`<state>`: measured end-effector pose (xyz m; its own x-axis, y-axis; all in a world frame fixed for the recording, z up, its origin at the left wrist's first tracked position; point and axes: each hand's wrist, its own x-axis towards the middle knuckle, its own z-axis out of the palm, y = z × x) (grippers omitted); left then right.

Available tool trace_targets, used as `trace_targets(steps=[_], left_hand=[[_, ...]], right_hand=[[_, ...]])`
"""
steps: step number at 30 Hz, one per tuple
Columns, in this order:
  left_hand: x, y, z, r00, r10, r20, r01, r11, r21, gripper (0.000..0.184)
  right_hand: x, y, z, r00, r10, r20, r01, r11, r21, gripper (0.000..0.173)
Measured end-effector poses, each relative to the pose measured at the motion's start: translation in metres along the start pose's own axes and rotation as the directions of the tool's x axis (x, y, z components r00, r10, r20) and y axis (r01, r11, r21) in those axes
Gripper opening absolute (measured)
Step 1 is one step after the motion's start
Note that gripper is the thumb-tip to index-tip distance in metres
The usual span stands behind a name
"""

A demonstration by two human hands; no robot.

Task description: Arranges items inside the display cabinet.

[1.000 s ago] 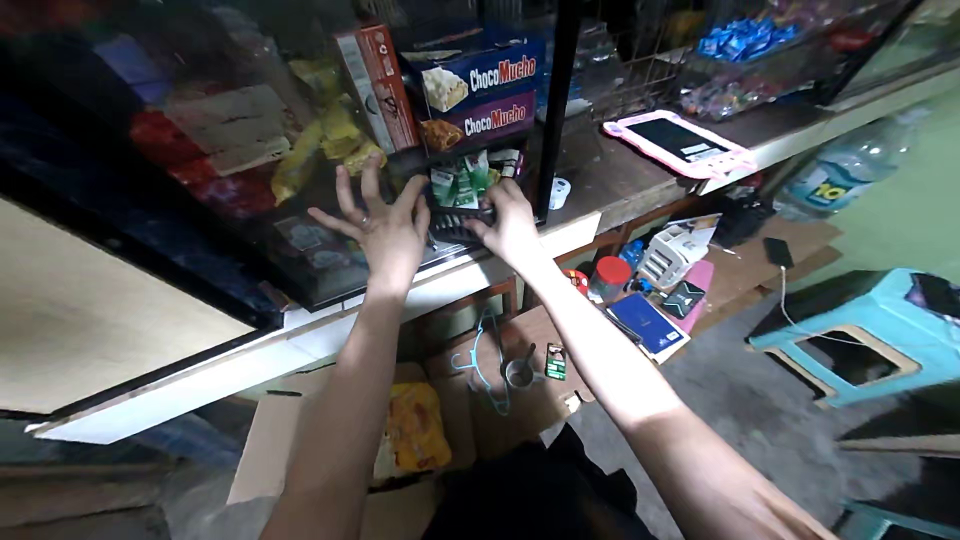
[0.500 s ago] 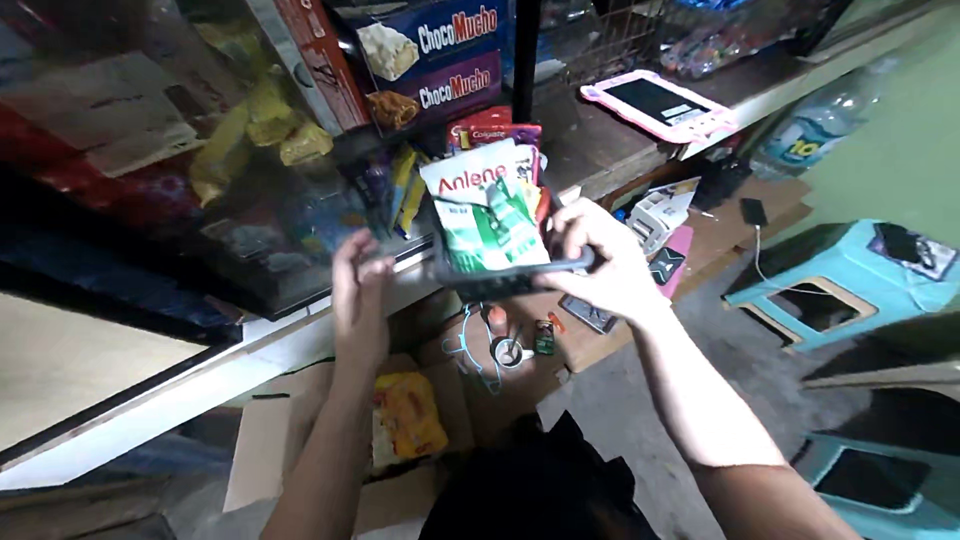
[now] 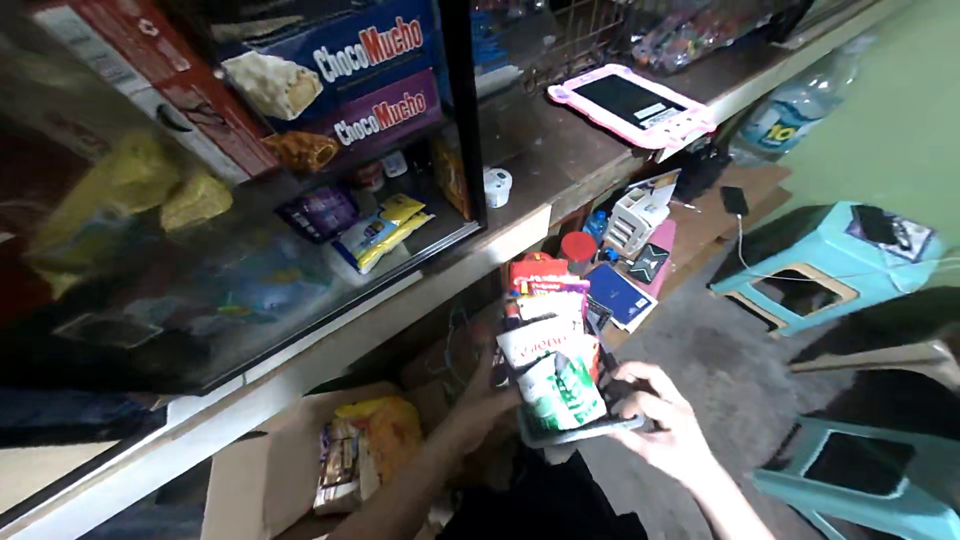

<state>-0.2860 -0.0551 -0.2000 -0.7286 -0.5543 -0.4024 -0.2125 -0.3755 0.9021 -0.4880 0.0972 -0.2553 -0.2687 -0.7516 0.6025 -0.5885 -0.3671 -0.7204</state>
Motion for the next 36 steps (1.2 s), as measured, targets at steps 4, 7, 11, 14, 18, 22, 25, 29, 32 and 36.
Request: trace_targets(steps=[4,7,11,14,18,22,25,29,32,36], left_hand=[[0.032,-0.032,0.019,0.987,-0.162,-0.005,0.162,0.987,0.015,0.104],[0.057,-0.069,0.031,0.985,-0.173,0.006,0.173,0.985,0.009,0.108],[0.084,-0.103,0.045,0.971,-0.239,0.032,0.236,0.969,0.077,0.108],[0.107,-0.119,0.049,0.948,-0.317,0.036,0.285,0.892,0.350,0.102],[0.136,-0.140,0.043,0.889,-0.442,0.120,0.277,0.727,0.629,0.079],[0.134,-0.132,0.027,0.899,-0.411,0.151,0.195,0.685,0.702,0.064],[0.115,-0.094,0.018,0.936,-0.325,0.138,0.116,0.652,0.750,0.049],[0.081,-0.064,0.004,0.999,0.039,0.023,-0.042,0.600,0.799,0.033],[0.062,-0.056,-0.014,0.893,0.445,-0.072,-0.166,0.473,0.865,0.024],[0.046,-0.023,-0.049,0.650,0.746,-0.146,-0.095,0.270,0.958,0.024]], right_hand=[[-0.051,0.020,-0.002,0.939,0.324,-0.112,-0.337,0.933,-0.124,0.028],[-0.079,0.025,-0.006,0.635,0.771,0.052,-0.737,0.585,0.339,0.086],[-0.077,0.041,0.000,0.112,0.979,0.171,-0.816,-0.008,0.578,0.071],[-0.077,0.072,0.002,-0.058,0.996,0.063,-0.844,-0.083,0.530,0.032],[-0.105,0.139,0.005,-0.086,0.994,0.066,-0.844,-0.108,0.525,0.028],[-0.130,0.211,0.017,-0.107,0.993,0.054,-0.907,-0.120,0.404,0.030],[-0.136,0.253,0.030,-0.162,0.986,0.043,-0.921,-0.166,0.353,0.031],[-0.127,0.287,0.051,-0.179,0.980,0.086,-0.935,-0.196,0.295,0.033],[-0.114,0.295,0.070,-0.169,0.980,0.107,-0.963,-0.187,0.195,0.036],[-0.121,0.320,0.100,-0.114,0.985,0.130,-0.986,-0.128,0.105,0.038]])
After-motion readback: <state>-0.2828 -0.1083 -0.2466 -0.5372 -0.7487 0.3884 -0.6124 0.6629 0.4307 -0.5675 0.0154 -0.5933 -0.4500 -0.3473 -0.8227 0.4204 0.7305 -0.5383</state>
